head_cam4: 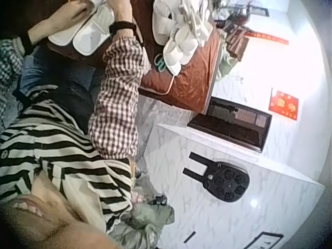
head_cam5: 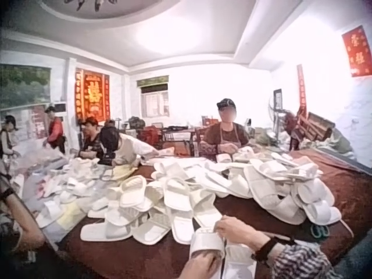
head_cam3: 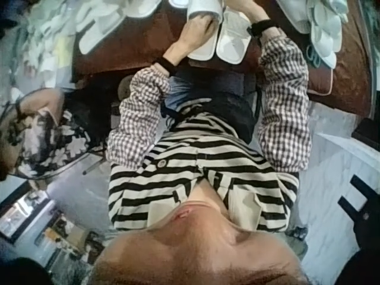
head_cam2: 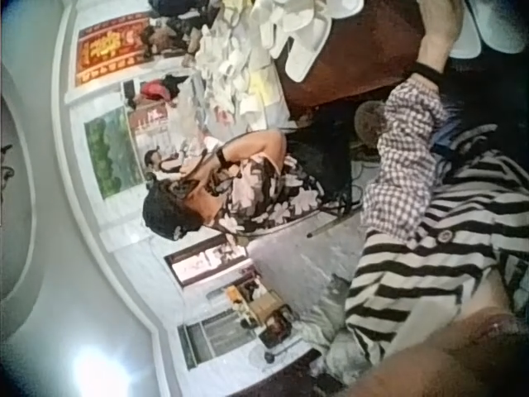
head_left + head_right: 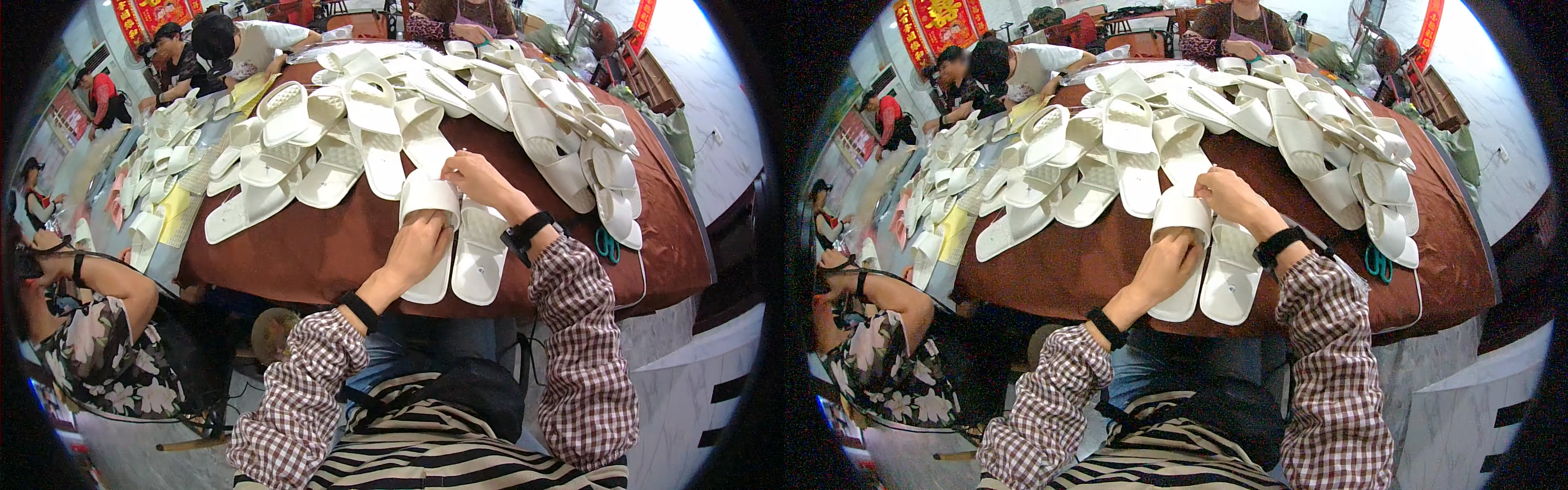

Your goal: Inspecting and trimming loose threads from white slippers in a manufacturing setting.

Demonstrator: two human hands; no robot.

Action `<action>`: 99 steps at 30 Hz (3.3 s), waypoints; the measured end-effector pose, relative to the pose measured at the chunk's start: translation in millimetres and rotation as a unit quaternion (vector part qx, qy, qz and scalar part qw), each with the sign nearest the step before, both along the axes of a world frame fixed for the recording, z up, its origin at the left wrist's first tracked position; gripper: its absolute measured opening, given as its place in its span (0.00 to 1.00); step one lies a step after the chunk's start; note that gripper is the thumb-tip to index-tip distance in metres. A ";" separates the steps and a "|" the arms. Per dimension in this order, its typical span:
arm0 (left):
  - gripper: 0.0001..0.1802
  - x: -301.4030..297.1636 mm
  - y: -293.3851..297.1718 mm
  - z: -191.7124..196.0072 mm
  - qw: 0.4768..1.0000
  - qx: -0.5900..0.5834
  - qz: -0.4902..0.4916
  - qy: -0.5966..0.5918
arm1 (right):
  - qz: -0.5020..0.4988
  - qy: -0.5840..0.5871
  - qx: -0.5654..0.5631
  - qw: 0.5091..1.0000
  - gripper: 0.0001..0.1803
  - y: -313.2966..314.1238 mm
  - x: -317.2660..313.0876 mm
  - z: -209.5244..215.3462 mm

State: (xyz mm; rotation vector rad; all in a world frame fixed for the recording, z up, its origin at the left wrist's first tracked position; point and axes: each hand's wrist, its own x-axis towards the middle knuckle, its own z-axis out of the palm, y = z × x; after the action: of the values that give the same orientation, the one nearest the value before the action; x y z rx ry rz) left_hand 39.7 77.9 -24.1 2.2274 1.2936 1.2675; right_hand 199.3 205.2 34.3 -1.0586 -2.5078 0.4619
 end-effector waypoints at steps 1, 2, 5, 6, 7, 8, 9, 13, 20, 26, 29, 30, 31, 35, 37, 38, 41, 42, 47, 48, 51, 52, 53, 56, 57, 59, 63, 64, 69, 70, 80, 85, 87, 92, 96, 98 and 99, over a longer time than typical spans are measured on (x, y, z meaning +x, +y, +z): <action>0.09 0.9 -2.5 0.5 0.999 -0.034 0.007 -0.002 | 0.009 0.034 0.014 0.999 0.10 -2.6 -0.9 2.5; 0.09 0.6 -2.5 -0.1 0.999 -0.032 0.011 -0.002 | 0.013 0.034 0.016 0.999 0.10 -6.1 -0.1 5.3; 0.10 -3.8 -4.4 -0.8 0.997 -0.076 0.007 0.023 | -0.019 0.058 0.026 0.998 0.10 -18.1 2.8 10.0; 0.10 -4.9 -5.0 -0.5 0.997 -0.073 0.011 0.024 | -0.015 0.060 0.028 0.998 0.10 -22.8 1.2 11.4; 0.11 -5.4 -6.1 -0.2 0.998 -0.058 0.007 0.017 | -0.043 0.082 0.024 0.995 0.10 -29.2 -0.5 13.5; 0.12 -6.1 -7.5 0.2 0.999 -0.042 0.004 0.010 | -0.071 0.104 0.020 0.992 0.09 -34.5 -2.6 14.1; 0.14 -3.0 -9.1 4.0 1.000 -0.027 0.000 0.011 | -0.076 0.119 0.046 0.989 0.08 -37.7 1.0 13.6; 0.20 -1.1 -19.0 10.8 0.995 0.035 0.036 0.086 | -0.113 0.176 0.026 0.978 0.08 -47.6 -1.6 -6.3; 0.13 -16.2 -11.1 57.0 0.997 0.026 0.005 0.068 | -0.159 0.268 -0.030 0.950 0.08 -51.3 2.8 -12.1; 0.15 -14.5 48.2 66.1 0.999 0.019 0.016 0.047 | -0.098 0.284 0.021 0.954 0.06 -55.0 -4.8 -9.9; 0.14 -11.3 67.0 44.5 0.999 0.000 -0.008 0.033 | -0.121 0.260 0.019 0.958 0.06 -54.0 -3.0 -13.4; 0.13 -9.7 69.9 41.9 0.999 -0.018 -0.036 0.004 | -0.120 0.259 0.019 0.958 0.06 -53.8 -2.3 -15.9; 0.11 -7.8 71.0 38.2 0.997 -0.029 -0.032 -0.063 | -0.121 0.274 0.013 0.954 0.05 -54.0 -2.2 -18.2; 0.10 -2.8 67.0 35.2 0.990 -0.085 -0.016 -0.111 | -0.131 0.274 0.010 0.953 0.04 -55.5 3.1 -17.6; 0.09 -3.8 65.0 35.5 0.980 -0.110 0.006 -0.165 | -0.117 0.287 0.019 0.951 0.06 -57.4 -0.6 -11.1; 0.08 -6.3 65.5 34.0 0.972 -0.117 0.006 -0.205 | -0.123 0.304 0.026 0.944 0.13 -60.5 -3.7 -6.3; 0.07 -8.3 73.7 26.1 0.966 -0.133 0.000 -0.220 | -0.076 0.360 0.027 0.929 0.27 -53.4 -0.5 -8.3; 0.06 -11.6 73.7 25.7 0.968 -0.128 0.010 -0.215 | -0.055 0.381 0.015 0.923 0.30 -51.8 -3.9 -9.7; 0.05 -11.1 73.9 28.5 0.956 -0.160 -0.021 -0.244 | -0.053 0.434 -0.022 0.899 0.30 -49.7 -2.1 -11.0; 0.05 -11.7 72.7 28.3 0.955 -0.162 -0.022 -0.246 | -0.049 0.455 -0.034 0.889 0.28 -49.7 -2.2 -12.4; 0.06 -12.5 70.6 29.4 0.954 -0.161 -0.034 -0.253 | -0.046 0.486 -0.051 0.871 0.23 -49.8 -3.0 -14.2; 0.06 -12.0 69.8 29.9 0.953 -0.162 -0.035 -0.254 | -0.045 0.499 -0.056 0.863 0.19 -49.6 -2.5 -14.7; 0.07 -11.6 69.0 30.5 0.955 -0.158 -0.031 -0.251 | -0.046 0.498 -0.057 0.864 0.19 -49.3 -1.5 -15.1; 0.07 -9.7 65.4 36.7 0.953 -0.161 -0.028 -0.255 | -0.061 0.472 -0.039 0.878 0.13 -48.3 1.9 -15.3; 0.07 -9.3 65.7 36.1 0.950 -0.166 -0.029 -0.262 | -0.056 0.477 -0.044 0.876 0.12 -47.7 3.0 -16.0; 0.07 -8.1 66.6 34.0 0.946 -0.163 -0.043 -0.279 | -0.052 0.482 -0.048 0.873 0.10 -45.8 4.2 -18.0; 0.08 -8.8 67.1 32.7 0.951 -0.154 -0.050 -0.262 | -0.073 0.472 -0.100 0.873 0.10 -47.7 3.6 -16.9; 0.08 -9.5 67.0 32.7 0.951 -0.156 -0.052 -0.262 | -0.078 0.489 -0.135 0.858 0.10 -48.7 1.6 -15.2; 0.08 -10.3 68.1 30.4 0.953 -0.155 -0.048 -0.254 | -0.095 0.454 -0.144 0.874 0.08 -45.7 5.3 -19.0; 0.08 -10.1 68.1 30.3 0.957 -0.152 -0.044 -0.243 | -0.100 0.443 -0.132 0.881 0.07 -45.6 5.4 -19.5; 0.08 -8.2 65.7 29.1 0.956 -0.162 -0.049 -0.239 | -0.103 0.407 -0.061 0.906 0.07 -46.6 6.3 -20.7; 0.08 -10.4 69.8 24.1 0.961 -0.146 -0.059 -0.228 | -0.085 0.406 -0.066 0.907 0.07 -44.3 4.8 -23.4; 0.08 -7.9 69.7 23.1 0.960 -0.135 -0.057 -0.239 | -0.073 0.407 -0.058 0.909 0.07 -43.9 5.0 -24.6; 0.08 -7.6 67.2 28.0 0.963 -0.124 -0.046 -0.234 | -0.089 0.410 -0.057 0.906 0.07 -45.3 4.9 -23.6; 0.07 -7.5 67.9 27.3 0.963 -0.130 -0.045 -0.231 | -0.095 0.411 -0.056 0.905 0.07 -43.8 5.6 -25.4; 0.07 -8.4 69.6 23.5 0.965 -0.127 -0.042 -0.226 | -0.085 0.394 -0.052 0.914 0.06 -44.7 3.8 -24.7; 0.07 -7.7 70.1 22.4 0.963 -0.125 -0.048 -0.235 | -0.086 0.394 -0.051 0.914 0.06 -44.6 3.7 -25.0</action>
State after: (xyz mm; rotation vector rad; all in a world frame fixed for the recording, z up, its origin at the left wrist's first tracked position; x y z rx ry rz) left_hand 32.0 148.1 -1.8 1.6598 1.0772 1.3961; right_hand 203.0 160.6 9.3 -0.8765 -1.6780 0.7868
